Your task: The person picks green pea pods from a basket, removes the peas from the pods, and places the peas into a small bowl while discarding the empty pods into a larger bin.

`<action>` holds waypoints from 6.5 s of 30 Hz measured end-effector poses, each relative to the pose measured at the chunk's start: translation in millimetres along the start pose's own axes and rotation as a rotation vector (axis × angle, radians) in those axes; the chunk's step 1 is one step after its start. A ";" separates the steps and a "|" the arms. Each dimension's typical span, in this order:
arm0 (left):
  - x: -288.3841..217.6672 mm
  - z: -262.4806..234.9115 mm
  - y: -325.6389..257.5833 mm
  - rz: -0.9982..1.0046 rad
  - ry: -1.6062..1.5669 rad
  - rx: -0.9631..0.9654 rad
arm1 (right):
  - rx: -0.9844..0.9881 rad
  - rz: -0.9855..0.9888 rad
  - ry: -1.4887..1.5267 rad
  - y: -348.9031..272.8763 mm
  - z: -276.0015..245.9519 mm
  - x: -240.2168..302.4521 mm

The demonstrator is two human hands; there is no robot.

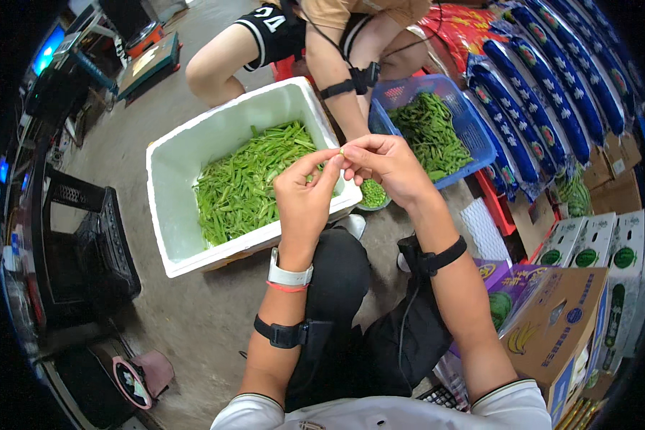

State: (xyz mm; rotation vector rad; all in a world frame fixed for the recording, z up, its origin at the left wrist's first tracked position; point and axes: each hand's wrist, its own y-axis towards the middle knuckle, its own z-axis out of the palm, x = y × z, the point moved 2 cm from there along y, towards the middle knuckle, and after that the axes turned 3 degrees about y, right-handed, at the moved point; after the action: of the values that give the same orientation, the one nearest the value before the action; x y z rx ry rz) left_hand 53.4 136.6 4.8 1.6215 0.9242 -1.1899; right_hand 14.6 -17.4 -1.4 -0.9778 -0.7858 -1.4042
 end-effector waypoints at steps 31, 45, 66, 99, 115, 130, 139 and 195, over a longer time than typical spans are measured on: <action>-25.5 56.8 -33.9 0.214 0.182 0.049 | -0.135 0.069 0.048 -62.6 -33.0 19.1; 131.6 -66.5 45.2 -0.002 1.073 0.284 | -0.621 0.017 -0.489 -98.5 -155.9 10.6; 90.5 112.7 -42.9 -1.083 -0.980 0.723 | -0.109 -0.195 -0.993 -75.5 -52.5 -24.2; 232.1 197.0 -51.2 -1.150 -0.852 0.083 | -0.588 0.057 -1.057 -153.5 -187.0 37.9; -69.3 129.0 -42.8 0.664 0.234 0.895 | -0.791 0.066 -0.980 -104.4 -243.7 -19.8; -51.4 155.2 -55.9 0.765 0.287 1.053 | -1.195 -0.165 -0.063 -27.3 -344.0 -20.8; -41.3 160.7 -1.1 0.532 0.048 0.848 | -0.728 0.522 -1.266 46.4 -353.0 -141.2; -15.9 136.3 78.0 0.111 0.204 0.520 | -0.931 -0.249 -0.354 20.5 -231.2 70.4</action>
State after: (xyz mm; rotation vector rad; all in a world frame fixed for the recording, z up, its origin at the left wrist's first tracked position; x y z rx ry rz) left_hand 80.7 -18.2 19.2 2.2110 0.6645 -1.2707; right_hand 13.0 -257.4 -36.6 -1.9313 -0.4901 -1.8882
